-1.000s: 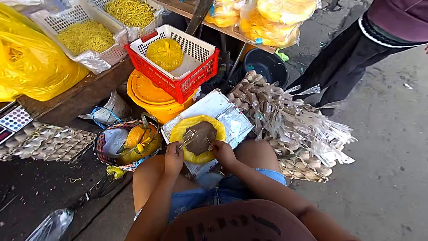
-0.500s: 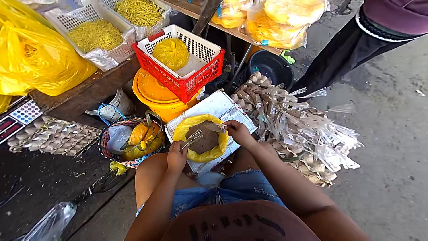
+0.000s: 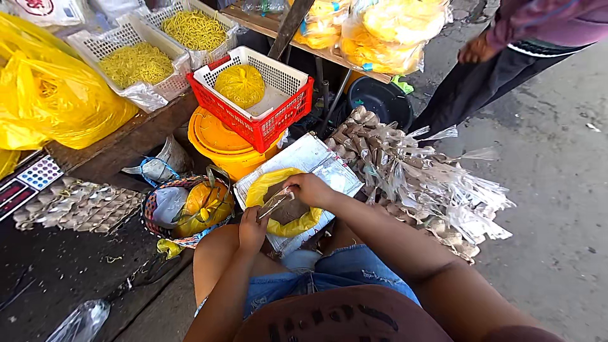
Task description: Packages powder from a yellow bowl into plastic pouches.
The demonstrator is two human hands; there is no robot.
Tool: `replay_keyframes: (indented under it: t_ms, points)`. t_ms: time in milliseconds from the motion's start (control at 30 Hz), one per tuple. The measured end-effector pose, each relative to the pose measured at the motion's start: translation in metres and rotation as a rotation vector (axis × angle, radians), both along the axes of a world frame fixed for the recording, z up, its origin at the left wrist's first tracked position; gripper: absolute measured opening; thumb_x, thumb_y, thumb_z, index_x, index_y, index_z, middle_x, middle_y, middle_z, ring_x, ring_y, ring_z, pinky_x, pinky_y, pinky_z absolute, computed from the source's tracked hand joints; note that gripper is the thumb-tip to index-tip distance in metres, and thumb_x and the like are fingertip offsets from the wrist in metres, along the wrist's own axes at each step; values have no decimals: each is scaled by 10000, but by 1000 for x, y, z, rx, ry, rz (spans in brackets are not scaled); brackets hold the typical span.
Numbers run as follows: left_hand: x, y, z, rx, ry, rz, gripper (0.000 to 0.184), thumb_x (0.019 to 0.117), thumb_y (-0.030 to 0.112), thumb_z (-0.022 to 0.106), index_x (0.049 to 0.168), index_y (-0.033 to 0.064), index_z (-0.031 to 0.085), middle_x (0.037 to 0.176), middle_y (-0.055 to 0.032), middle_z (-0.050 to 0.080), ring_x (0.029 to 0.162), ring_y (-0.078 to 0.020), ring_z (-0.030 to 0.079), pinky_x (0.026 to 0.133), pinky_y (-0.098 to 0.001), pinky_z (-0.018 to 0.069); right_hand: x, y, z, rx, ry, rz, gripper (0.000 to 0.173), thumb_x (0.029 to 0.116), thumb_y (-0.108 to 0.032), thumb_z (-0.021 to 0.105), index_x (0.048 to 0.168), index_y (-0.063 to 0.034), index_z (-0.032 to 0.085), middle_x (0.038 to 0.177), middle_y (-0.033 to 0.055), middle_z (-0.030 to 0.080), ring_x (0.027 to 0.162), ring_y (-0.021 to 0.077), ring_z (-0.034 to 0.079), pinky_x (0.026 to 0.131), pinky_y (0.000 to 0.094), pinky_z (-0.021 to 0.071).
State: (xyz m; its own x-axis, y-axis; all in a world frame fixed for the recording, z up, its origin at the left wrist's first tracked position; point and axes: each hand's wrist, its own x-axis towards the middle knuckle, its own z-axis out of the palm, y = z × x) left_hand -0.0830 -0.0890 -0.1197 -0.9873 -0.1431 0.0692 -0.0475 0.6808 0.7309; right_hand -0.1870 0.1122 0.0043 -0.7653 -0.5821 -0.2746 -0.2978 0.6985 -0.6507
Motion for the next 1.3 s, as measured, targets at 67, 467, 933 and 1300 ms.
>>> replay_keyframes:
  t_ms: [67, 467, 933, 1300]
  points:
    - [1, -1, 0, 42, 0, 10, 356, 942, 174, 723, 1164, -97, 664, 1116, -259, 676, 1046, -352, 673, 971, -464, 532, 11, -16, 8, 4, 154, 88, 288, 1054, -121, 485, 1216, -37, 707, 1216, 180, 697, 1204, 326, 636, 1058, 496, 469]
    - [-6, 0, 0, 131, -43, 103, 308, 968, 191, 706, 1121, -75, 678, 1105, -228, 692, 1041, -292, 680, 970, -417, 530, -24, 40, -21, 158, 340, -245, 234, 1021, -76, 532, 1136, -31, 731, 1155, 196, 715, 1145, 388, 660, 980, 569, 509]
    - [-5, 0, -3, 97, -13, 101, 299, 953, 146, 708, 1134, -91, 677, 1108, -239, 694, 1042, -303, 687, 971, -419, 538, 3, 10, -94, 159, 21, -114, 314, 1057, -83, 410, 1263, -12, 636, 1247, 232, 667, 1209, 392, 629, 1022, 558, 475]
    - [-5, 0, -4, 83, 31, 34, 295, 940, 150, 720, 1107, -91, 685, 1066, -240, 693, 1007, -318, 686, 947, -433, 542, -19, 44, -46, -81, -248, -285, 261, 1038, -89, 541, 1257, 27, 624, 1141, 177, 675, 979, 207, 654, 906, 379, 518]
